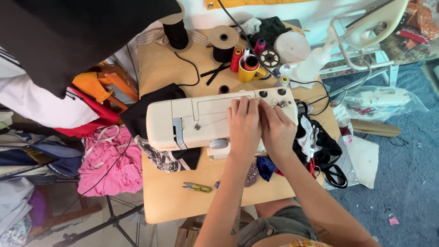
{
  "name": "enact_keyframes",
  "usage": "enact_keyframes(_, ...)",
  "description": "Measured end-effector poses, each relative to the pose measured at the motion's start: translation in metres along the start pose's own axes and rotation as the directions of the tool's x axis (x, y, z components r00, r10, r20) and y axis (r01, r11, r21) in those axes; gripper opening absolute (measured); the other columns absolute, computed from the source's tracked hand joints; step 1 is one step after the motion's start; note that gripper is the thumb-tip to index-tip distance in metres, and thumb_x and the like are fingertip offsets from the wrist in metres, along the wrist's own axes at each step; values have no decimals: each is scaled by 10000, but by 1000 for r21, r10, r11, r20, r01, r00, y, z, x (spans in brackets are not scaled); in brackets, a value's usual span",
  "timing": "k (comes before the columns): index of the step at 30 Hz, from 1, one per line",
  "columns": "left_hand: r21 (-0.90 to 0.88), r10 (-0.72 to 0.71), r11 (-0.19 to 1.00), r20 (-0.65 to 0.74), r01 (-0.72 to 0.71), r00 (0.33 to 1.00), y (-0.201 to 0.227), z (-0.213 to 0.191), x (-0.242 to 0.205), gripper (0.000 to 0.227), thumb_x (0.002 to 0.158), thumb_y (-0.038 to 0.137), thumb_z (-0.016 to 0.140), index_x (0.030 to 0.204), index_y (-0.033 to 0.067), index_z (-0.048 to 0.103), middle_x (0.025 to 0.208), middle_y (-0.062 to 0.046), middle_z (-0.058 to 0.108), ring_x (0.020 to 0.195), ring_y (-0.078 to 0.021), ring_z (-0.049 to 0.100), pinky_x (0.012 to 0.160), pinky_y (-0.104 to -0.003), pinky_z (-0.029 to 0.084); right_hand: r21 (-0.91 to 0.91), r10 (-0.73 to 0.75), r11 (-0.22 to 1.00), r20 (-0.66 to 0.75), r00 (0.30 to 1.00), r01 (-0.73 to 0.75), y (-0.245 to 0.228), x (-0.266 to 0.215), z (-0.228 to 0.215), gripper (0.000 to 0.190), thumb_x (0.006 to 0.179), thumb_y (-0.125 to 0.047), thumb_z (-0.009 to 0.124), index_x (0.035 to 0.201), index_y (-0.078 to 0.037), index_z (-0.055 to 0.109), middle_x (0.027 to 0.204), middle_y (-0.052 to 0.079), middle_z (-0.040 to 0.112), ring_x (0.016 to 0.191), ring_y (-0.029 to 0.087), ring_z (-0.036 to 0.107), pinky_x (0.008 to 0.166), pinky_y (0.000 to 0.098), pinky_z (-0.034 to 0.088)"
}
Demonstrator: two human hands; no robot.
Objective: The person threads a sewing machine by hand, guiding the thread through the tension discs and needle area. They pull the thread taut and adjust the machine's components to ensure proper alignment.
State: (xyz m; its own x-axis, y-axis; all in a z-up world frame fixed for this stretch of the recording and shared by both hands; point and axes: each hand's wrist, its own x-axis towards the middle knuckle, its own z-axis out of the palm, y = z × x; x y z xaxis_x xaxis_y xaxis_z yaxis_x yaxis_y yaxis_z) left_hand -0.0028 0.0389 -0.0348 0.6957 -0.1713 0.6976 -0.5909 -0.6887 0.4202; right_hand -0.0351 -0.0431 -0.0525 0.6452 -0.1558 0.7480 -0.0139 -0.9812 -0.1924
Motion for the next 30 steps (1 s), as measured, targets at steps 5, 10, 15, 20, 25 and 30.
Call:
enact_keyframes(5,-77,-6,997,-3,6,1000,1,6,2,153,738,-28,588,721,81,480,706,-16,374,706,-202,435,602,-272,350,22,20,1000,27,999,-21,2,-1,0,154,899,-182,553,1002,-188,667,624,-71,443,588,161,573,506,233,467)
enact_keyframes(10,-108,-2,994,9,3,1000,2,14,4,156,747,-30,590,718,76,479,697,-17,378,699,-201,452,601,-262,371,64,6,998,44,999,-9,4,-2,-5,181,916,-134,520,1030,-94,655,627,-24,449,586,219,567,505,252,465)
enact_keyframes(15,-158,18,987,27,-14,999,4,14,6,138,764,-1,587,718,71,480,691,-25,384,700,-212,467,604,-271,386,106,-1,994,54,999,-5,6,-7,-7,246,901,-98,499,1109,-50,623,662,-5,422,595,215,558,545,230,466)
enact_keyframes(20,-145,12,989,19,-10,1000,5,15,5,124,768,8,590,719,71,496,691,-16,387,701,-203,466,606,-272,381,93,-12,996,84,996,4,7,-5,-9,268,896,-93,507,1138,-27,601,676,-7,418,619,245,558,545,260,472)
enact_keyframes(25,-129,10,992,18,-7,1000,0,17,2,102,767,45,608,727,89,525,687,-3,386,704,-189,458,613,-275,375,99,-31,995,122,992,19,8,-5,-7,289,881,-73,515,1153,-7,588,692,19,431,636,259,568,557,286,475)
enact_keyframes(30,-112,21,994,7,-20,1000,-2,16,-4,53,804,76,602,853,94,591,732,-6,441,745,-179,492,644,-273,387,83,-24,996,130,991,14,10,-5,-5,312,881,-94,516,1179,-30,580,699,10,430,629,243,567,549,287,476)
